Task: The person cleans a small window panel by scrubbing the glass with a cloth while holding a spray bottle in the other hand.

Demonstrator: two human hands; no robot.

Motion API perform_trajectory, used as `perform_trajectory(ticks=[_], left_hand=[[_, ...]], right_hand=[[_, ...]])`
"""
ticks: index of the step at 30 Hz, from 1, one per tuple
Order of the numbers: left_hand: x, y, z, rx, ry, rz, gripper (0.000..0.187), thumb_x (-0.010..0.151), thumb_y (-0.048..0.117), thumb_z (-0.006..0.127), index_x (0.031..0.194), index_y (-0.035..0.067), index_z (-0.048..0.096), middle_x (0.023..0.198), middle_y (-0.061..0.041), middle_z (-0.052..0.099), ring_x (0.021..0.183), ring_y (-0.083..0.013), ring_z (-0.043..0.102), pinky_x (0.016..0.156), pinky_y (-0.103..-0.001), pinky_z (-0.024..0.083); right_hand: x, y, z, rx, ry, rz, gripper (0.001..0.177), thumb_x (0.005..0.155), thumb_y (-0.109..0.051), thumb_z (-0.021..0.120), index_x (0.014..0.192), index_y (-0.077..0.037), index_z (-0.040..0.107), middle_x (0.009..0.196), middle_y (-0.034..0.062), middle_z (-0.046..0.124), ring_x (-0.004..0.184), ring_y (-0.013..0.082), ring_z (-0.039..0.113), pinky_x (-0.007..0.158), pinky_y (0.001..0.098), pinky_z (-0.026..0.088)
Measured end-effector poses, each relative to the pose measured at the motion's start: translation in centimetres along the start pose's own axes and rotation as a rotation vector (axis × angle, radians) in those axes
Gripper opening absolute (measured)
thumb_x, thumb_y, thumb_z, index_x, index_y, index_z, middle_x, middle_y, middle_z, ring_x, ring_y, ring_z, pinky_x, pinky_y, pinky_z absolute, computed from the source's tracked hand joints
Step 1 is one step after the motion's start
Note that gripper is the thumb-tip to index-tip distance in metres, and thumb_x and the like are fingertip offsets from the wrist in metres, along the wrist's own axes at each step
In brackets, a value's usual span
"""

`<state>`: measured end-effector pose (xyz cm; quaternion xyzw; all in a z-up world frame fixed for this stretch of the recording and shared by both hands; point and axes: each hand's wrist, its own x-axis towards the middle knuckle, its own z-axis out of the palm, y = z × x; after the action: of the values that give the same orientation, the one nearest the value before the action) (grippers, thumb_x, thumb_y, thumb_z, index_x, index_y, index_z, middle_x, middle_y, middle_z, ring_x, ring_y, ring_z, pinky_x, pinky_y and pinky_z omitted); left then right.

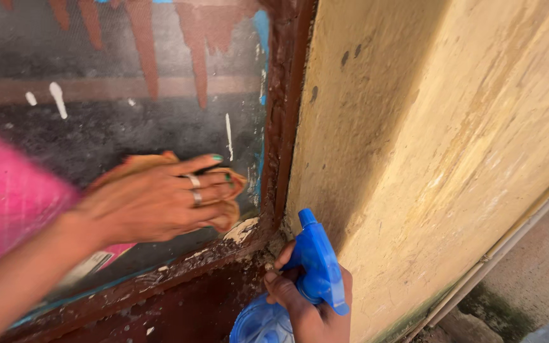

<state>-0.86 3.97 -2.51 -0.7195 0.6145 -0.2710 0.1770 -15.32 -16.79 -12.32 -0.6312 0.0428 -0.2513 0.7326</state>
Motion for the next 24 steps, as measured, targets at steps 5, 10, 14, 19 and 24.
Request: perform_trajectory(ticks=[5, 10, 14, 19, 24], left_hand=[[-2.7, -3.6, -4.3, 0.372, 0.144, 0.016, 0.042, 0.083, 0.008, 0.063, 0.123, 0.023, 0.066, 0.142, -0.005, 0.062, 0.127, -0.0255, 0.060, 0.117, -0.049, 0.038], [-2.9, -2.5, -3.9, 0.411, 0.388, -0.363, 0.033, 0.099, 0.036, 0.062, 0.126, 0.017, 0.065, 0.135, -0.005, 0.064, 0.127, -0.0237, 0.063, 0.121, -0.047, 0.040], [-4.4, -0.5, -0.5, 0.547, 0.291, -0.194, 0.043, 0.088, 0.019, 0.061, 0.130, 0.026, 0.063, 0.139, -0.001, 0.064, 0.126, -0.0203, 0.062, 0.119, -0.041, 0.037], [-8.1, 0.3, 0.1, 0.512, 0.035, -0.054, 0.086, 0.064, -0.009, 0.059, 0.141, 0.028, 0.060, 0.134, 0.001, 0.064, 0.127, -0.0223, 0.061, 0.120, -0.044, 0.037], [-9.5, -2.8, -5.4, 0.606, 0.184, -0.292, 0.033, 0.090, 0.023, 0.070, 0.123, 0.024, 0.072, 0.138, -0.003, 0.066, 0.129, -0.0191, 0.060, 0.120, -0.052, 0.036]], right_hand=[[0.6, 0.2, 0.4, -0.016, 0.013, -0.023, 0.017, 0.066, 0.007, 0.074, 0.082, 0.002, 0.068, 0.059, 0.0085, 0.065, 0.051, 0.0149, 0.064, 0.051, 0.0295, 0.055], [0.0, 0.9, 1.3, -0.045, 0.013, 0.054, 0.023, 0.065, 0.006, 0.075, 0.086, 0.000, 0.069, 0.057, 0.0095, 0.064, 0.049, 0.0157, 0.063, 0.051, 0.0288, 0.052], [-0.1, 1.2, 1.3, -0.027, -0.063, 0.102, 0.026, 0.064, 0.006, 0.075, 0.087, -0.002, 0.068, 0.061, 0.0081, 0.065, 0.051, 0.0157, 0.066, 0.053, 0.0283, 0.054], [0.0, 1.5, 1.7, 0.040, -0.066, 0.009, 0.018, 0.066, 0.007, 0.072, 0.083, 0.002, 0.069, 0.062, 0.0087, 0.065, 0.055, 0.0152, 0.066, 0.054, 0.0314, 0.057], [0.2, 0.9, 2.4, -0.055, -0.074, 0.116, 0.028, 0.063, 0.009, 0.075, 0.087, -0.002, 0.068, 0.061, 0.0086, 0.064, 0.052, 0.0163, 0.065, 0.054, 0.0320, 0.056]])
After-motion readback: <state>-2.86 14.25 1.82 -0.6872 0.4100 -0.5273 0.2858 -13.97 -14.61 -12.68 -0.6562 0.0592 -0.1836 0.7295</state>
